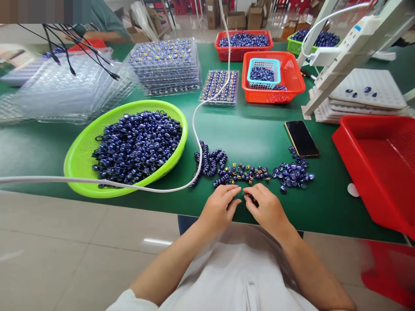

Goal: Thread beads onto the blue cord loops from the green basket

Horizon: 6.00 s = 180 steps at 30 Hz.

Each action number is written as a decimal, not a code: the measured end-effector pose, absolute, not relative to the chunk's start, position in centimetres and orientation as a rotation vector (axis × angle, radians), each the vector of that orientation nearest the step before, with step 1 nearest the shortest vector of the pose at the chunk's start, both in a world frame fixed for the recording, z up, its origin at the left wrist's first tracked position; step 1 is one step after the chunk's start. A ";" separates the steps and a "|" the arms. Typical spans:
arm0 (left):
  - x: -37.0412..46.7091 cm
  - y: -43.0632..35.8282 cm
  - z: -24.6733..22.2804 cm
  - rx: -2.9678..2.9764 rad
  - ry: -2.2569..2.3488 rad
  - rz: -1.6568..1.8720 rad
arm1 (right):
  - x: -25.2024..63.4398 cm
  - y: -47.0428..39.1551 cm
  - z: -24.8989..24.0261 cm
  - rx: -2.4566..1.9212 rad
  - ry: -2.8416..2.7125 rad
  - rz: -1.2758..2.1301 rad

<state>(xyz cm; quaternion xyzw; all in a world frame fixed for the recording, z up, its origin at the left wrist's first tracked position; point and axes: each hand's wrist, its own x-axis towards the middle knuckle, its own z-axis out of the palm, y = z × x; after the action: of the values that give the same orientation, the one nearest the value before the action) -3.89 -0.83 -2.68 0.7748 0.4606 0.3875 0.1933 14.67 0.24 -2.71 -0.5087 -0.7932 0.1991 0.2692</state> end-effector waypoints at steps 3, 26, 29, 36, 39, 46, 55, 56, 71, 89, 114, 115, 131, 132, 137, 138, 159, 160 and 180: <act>-3.5 -1.0 -2.1 2.119 1.213 1.102 | 15.2 -0.8 -1.8 -1.342 -1.892 0.862; -1.3 -1.0 0.4 0.924 1.113 0.869 | 16.4 -2.6 -1.6 -1.137 -1.862 0.574; -1.4 -0.7 1.1 0.887 1.109 0.821 | 16.0 -2.5 -1.5 -1.060 -1.886 0.498; -2.0 -0.9 1.1 0.927 1.192 0.769 | 16.5 -2.5 -0.9 -1.191 -1.840 0.713; -2.0 -1.1 0.9 0.913 1.185 0.760 | 16.5 -2.6 -1.1 -1.221 -1.869 0.627; -2.4 -2.2 0.3 0.955 1.183 0.790 | 16.5 -3.0 -1.1 -1.134 -1.879 0.796; -4.4 -3.6 0.1 1.365 1.282 0.716 | 16.0 -2.5 -1.3 -1.030 -1.969 0.946; -4.8 -3.5 0.1 1.466 1.355 0.749 | 16.0 -2.5 -1.3 -1.040 -1.966 0.954; -6.8 -0.5 -1.1 1.911 1.736 0.715 | 16.1 -2.7 -1.7 -1.139 -1.857 1.039; -2.2 -1.3 0.8 0.855 1.161 0.955 | 14.5 -3.4 -0.5 -1.009 -1.744 0.836; -2.3 -1.3 -0.3 0.715 0.990 0.997 | 15.7 -3.1 -0.5 -0.948 -1.871 0.600; -2.2 -1.2 -0.2 0.737 1.003 0.997 | 15.6 -3.0 -0.6 -0.938 -1.875 0.601; -1.9 -2.2 0.5 1.135 1.159 0.962 | 15.8 -2.8 0.6 -1.271 -1.616 0.986; -1.9 -2.2 0.5 1.191 1.154 0.972 | 15.7 -2.8 0.6 -1.276 -1.605 1.021; -2.0 -2.1 0.7 1.410 1.136 1.017 | 15.3 -2.8 0.5 -1.307 -1.518 1.173; -2.0 -2.1 0.7 1.427 1.136 1.021 | 15.2 -2.8 0.4 -1.320 -1.492 1.197; -2.1 -2.5 0.6 1.402 1.159 0.994 | 15.9 -1.3 0.4 -1.373 -1.426 1.591; -2.1 -2.6 0.7 1.390 1.149 0.988 | 15.9 -1.2 0.4 -1.377 -1.440 1.583; -1.9 -1.6 1.5 0.765 1.158 0.947 | 16.5 -2.8 -1.6 -1.072 -1.642 1.066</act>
<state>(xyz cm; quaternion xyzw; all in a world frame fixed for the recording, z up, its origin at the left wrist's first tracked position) -1.87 -1.59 1.48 0.3391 0.5134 0.4197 0.6674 16.53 -2.85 -1.58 -0.4316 -0.6608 0.4291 0.4392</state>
